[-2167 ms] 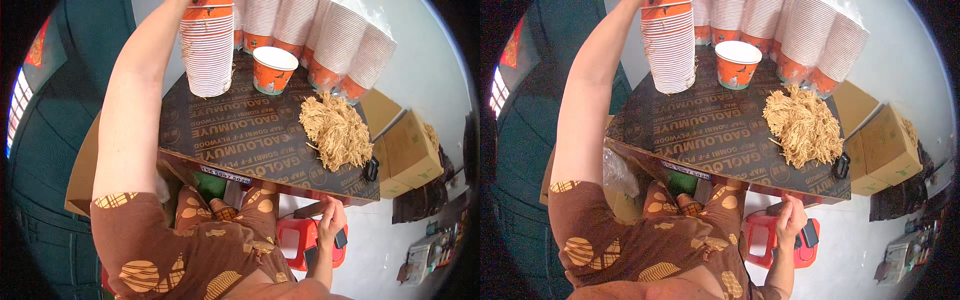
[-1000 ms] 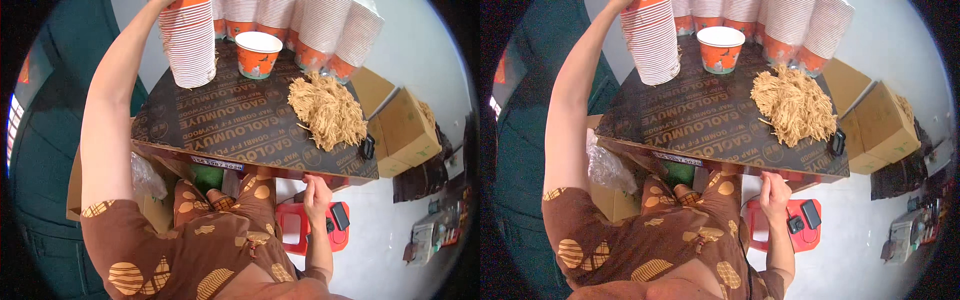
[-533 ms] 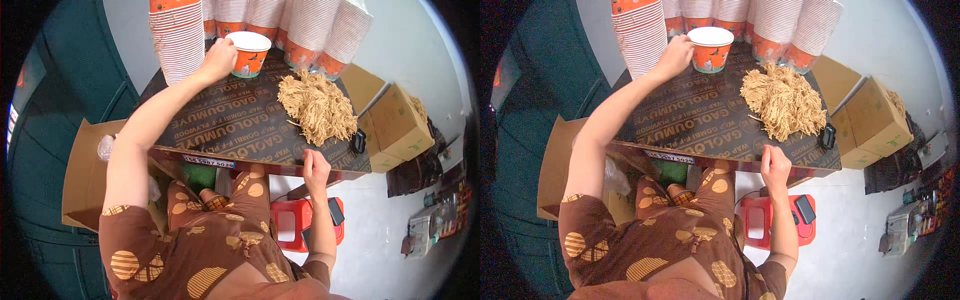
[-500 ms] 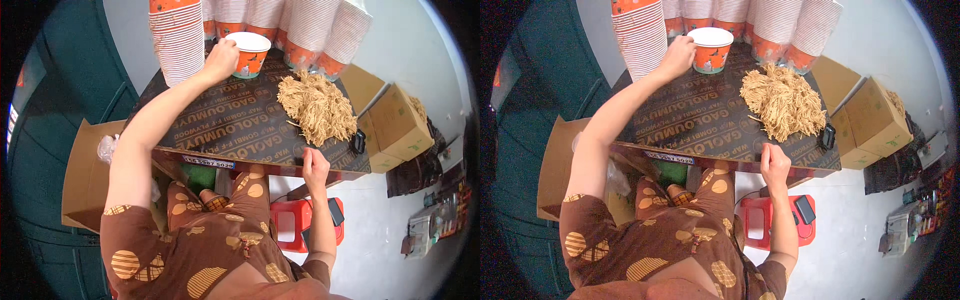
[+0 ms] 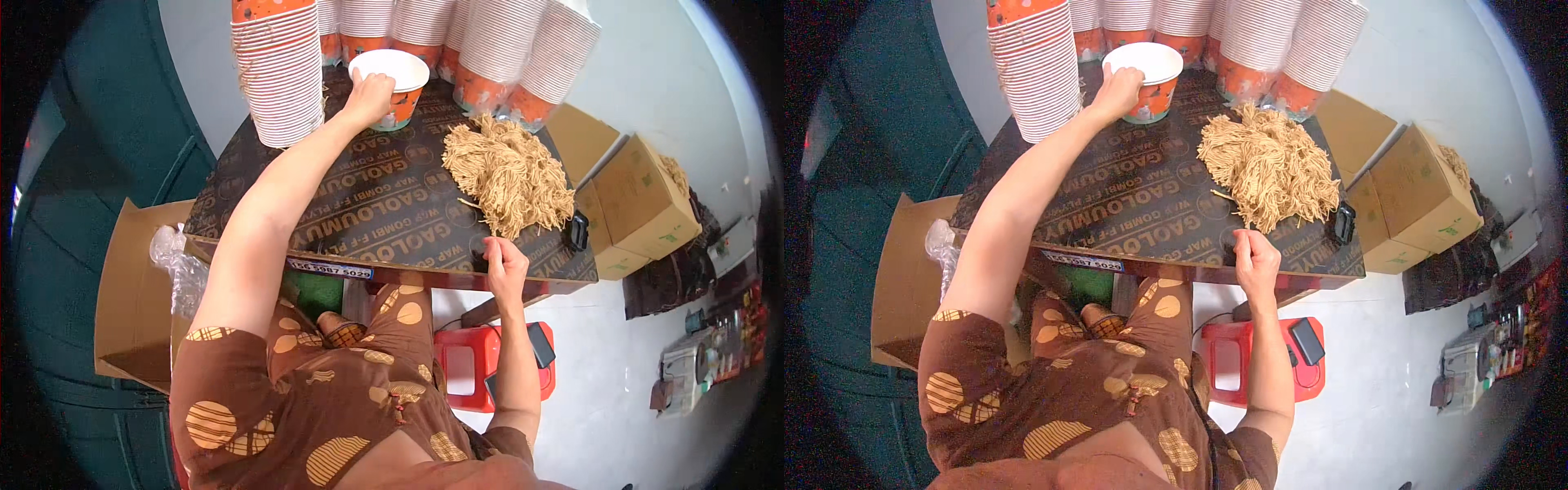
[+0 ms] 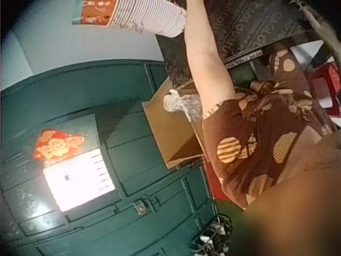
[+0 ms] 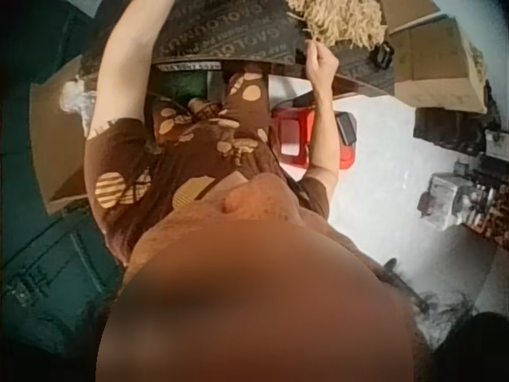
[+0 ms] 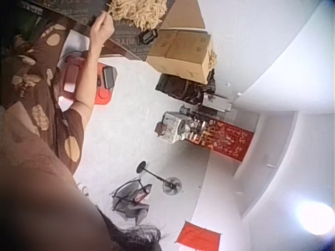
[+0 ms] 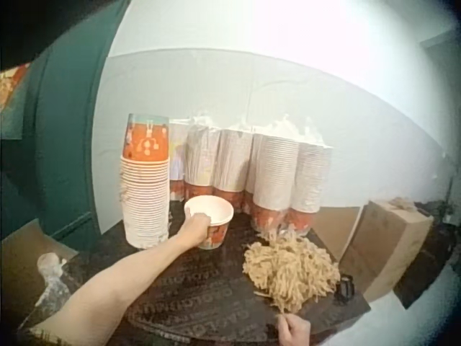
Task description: Threading string through a bucket to create a handle.
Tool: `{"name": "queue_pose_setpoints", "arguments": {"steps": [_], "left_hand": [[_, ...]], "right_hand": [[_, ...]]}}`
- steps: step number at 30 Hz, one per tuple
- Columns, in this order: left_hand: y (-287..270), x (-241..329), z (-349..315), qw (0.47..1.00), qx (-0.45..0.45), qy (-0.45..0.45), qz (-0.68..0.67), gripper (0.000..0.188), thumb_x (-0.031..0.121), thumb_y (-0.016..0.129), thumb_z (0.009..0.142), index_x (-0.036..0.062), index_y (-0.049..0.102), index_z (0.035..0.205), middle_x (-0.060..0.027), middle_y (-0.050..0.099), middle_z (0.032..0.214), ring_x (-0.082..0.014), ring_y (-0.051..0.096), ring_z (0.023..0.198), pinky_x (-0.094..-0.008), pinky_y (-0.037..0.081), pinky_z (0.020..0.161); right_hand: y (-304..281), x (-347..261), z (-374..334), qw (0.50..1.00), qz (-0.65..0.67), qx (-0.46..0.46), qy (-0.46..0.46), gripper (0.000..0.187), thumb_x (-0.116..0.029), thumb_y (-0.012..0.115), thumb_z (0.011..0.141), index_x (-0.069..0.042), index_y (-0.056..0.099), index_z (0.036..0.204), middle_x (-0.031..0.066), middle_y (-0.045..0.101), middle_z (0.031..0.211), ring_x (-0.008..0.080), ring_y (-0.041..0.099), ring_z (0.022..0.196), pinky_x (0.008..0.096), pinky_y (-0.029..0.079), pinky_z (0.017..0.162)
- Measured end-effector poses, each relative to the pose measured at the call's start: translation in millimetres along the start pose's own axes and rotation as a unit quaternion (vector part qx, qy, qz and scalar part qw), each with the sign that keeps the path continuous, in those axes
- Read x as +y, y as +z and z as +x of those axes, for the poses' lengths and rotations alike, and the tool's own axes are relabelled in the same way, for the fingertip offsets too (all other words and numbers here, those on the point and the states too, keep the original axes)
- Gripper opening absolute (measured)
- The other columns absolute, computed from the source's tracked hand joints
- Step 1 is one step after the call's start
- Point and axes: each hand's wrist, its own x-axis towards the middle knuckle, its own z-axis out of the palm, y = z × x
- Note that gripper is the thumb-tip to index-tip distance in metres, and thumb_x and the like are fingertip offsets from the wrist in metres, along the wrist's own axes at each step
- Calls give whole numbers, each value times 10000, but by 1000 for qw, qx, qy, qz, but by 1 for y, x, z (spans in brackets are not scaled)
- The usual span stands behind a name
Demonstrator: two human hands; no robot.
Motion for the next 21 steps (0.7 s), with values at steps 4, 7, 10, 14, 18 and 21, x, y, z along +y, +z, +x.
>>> {"name": "queue_pose_setpoints", "arguments": {"steps": [4, 7, 10, 14, 18, 21], "left_hand": [[-4, 2, -27, 995, 74, 64, -32, 95, 0, 547, 773, 10, 543, 867, -163, 589, 865, -348, 587, 954, -676, 269, 1002], [-21, 13, -59, 984, 100, 103, -110, 129, 20, 544, 810, 14, 505, 933, -154, 552, 898, -343, 569, 981, -670, 245, 1033], [-60, 39, -89, 977, 58, 124, -161, 112, 30, 566, 858, 16, 478, 925, -158, 506, 875, -360, 547, 957, -634, 191, 1095], [-97, 61, -125, 955, 4, 169, -244, 133, 24, 603, 837, 30, 481, 890, -132, 503, 845, -334, 563, 930, -629, 143, 1121], [-133, 81, -150, 930, -68, 187, -309, 162, 19, 664, 783, 27, 516, 849, -123, 549, 816, -331, 581, 918, -639, 148, 1114], [-145, 88, -162, 917, -92, 198, -333, 171, 58, 687, 786, 22, 526, 829, -111, 549, 799, -310, 589, 893, -629, 147, 1118]], "right_hand": [[1, -1, -1, 1000, 7, 4, -10, 175, -108, 565, 925, 14, 680, 876, 65, 588, 628, 122, 552, 564, 273, 443, 541], [2, -1, -1, 1000, 13, 8, -11, 164, -96, 567, 920, 17, 677, 877, 66, 584, 629, 122, 551, 566, 270, 442, 542], [-3, 0, -3, 999, 46, 1, 11, 170, -88, 557, 929, 20, 683, 891, 33, 597, 647, 91, 545, 589, 251, 437, 551], [-5, -9, -2, 988, 132, -9, 74, 164, -74, 545, 942, 27, 673, 957, 8, 603, 672, 55, 526, 634, 218, 425, 579], [-3, -57, 2, 996, 73, 4, -47, 259, -9, 553, 915, 10, 591, 1170, 50, 637, 822, 66, 529, 655, 225, 438, 592], [-10, -102, 6, 993, 7, -33, -116, 483, 16, 605, 864, -1, 464, 1326, 119, 637, 1052, 110, 555, 660, 246, 469, 594]]}}
